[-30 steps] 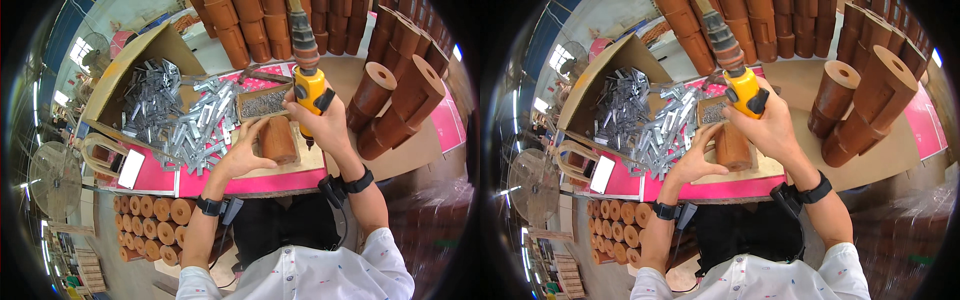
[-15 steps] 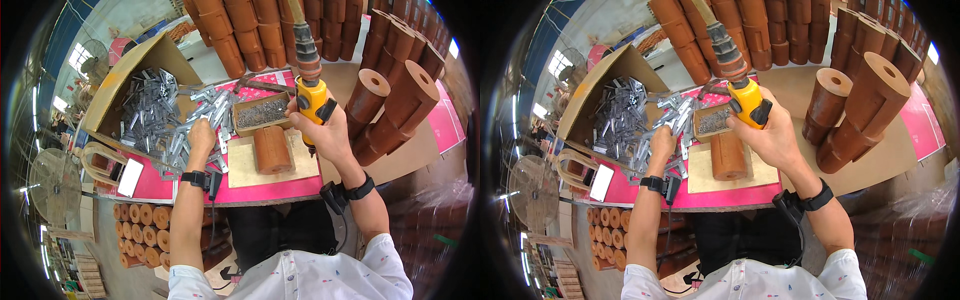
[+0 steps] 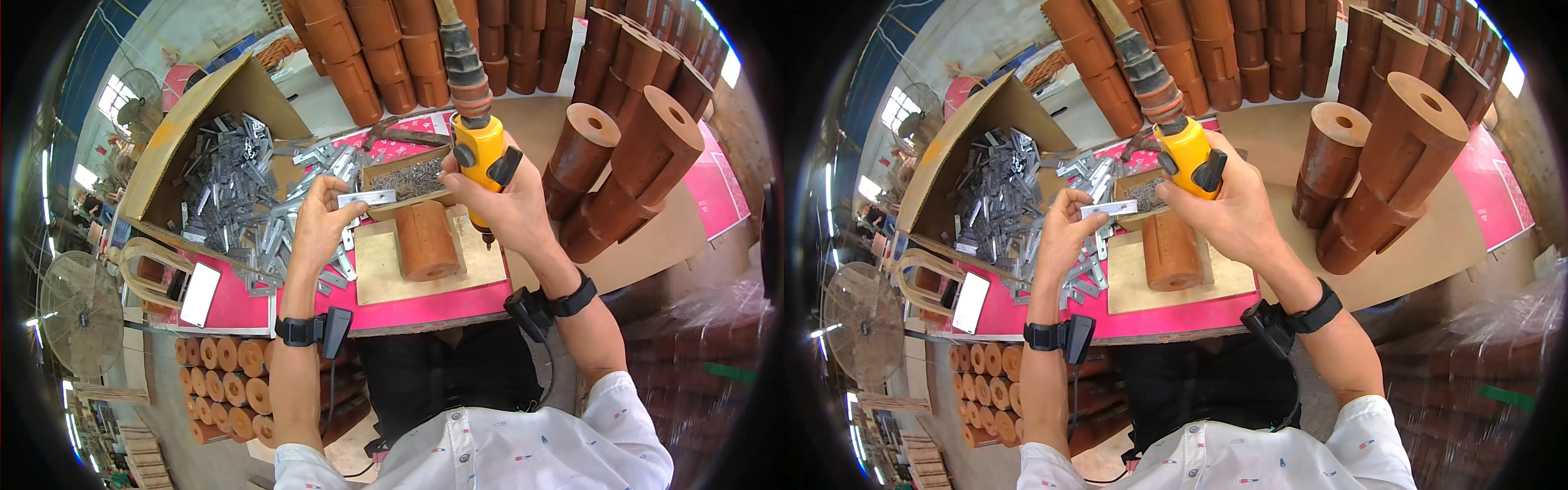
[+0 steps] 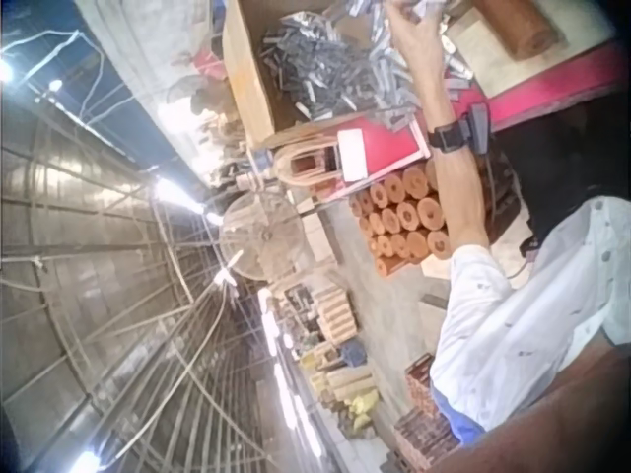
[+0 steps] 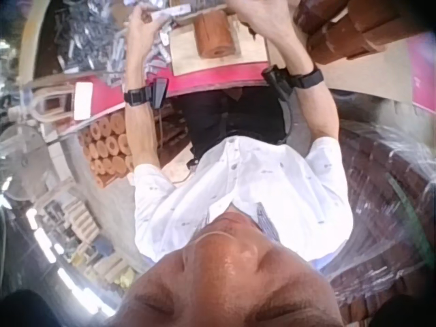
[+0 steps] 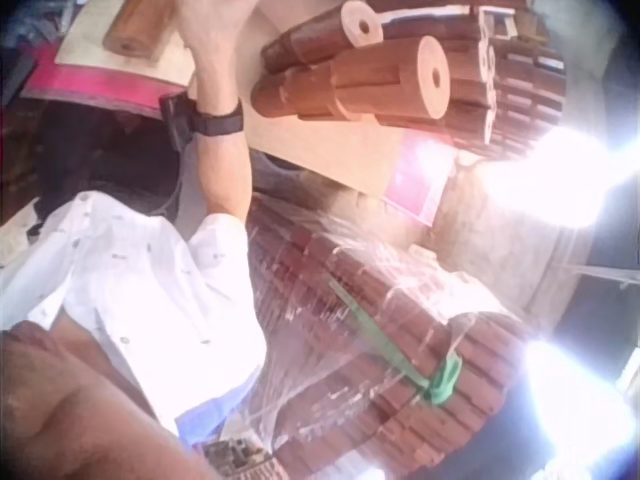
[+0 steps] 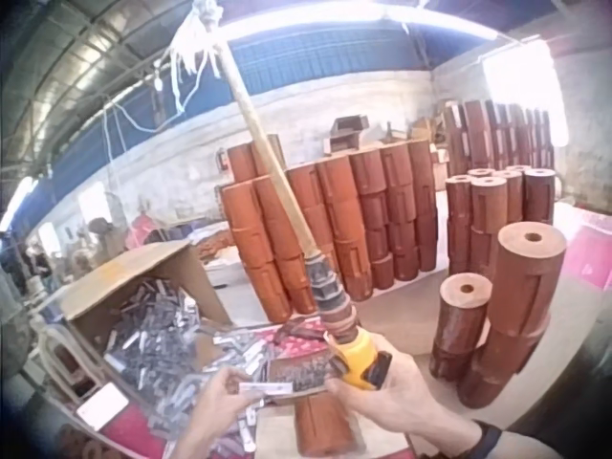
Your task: Attaching metal brackets to cylindrical wooden furniture legs using a power screwdriver.
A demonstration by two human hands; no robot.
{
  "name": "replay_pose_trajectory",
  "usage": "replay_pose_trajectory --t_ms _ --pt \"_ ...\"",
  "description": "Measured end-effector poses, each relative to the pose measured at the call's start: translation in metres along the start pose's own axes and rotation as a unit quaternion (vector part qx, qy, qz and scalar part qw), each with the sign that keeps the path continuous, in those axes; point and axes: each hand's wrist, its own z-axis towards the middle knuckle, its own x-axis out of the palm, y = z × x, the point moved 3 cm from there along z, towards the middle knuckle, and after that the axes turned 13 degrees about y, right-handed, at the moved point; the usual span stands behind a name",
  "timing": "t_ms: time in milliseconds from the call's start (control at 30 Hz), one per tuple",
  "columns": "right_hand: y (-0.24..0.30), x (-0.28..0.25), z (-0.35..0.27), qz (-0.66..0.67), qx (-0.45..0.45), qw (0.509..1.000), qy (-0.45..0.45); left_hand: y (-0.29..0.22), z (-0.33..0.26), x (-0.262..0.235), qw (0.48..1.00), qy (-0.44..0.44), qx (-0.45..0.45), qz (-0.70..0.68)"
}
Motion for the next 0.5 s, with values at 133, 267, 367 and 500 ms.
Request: replay_pose_trajectory --t_ms 133,267,367,500 --pt "0.004 0.002 0.001 0.003 0.0 1.0 -0.003 -0.009 0.002 0.014 0.993 0.07 0.052 -0.082" --pt "0.005 0.003 0.004 -0.01 -0.006 1.0 -0.005 -0.013 0.012 0.031 0.985 0.076 0.02 -0.153" --pt "0.006 0.002 0.005 -0.013 -0.009 1.0 -0.007 -0.017 0.018 0.034 0.981 0.083 0.024 -0.172" --pt "0.009 0.004 0.007 -0.003 -0.001 1.0 -0.01 -0.012 0.031 0.029 0.984 0.123 0.008 -0.129"
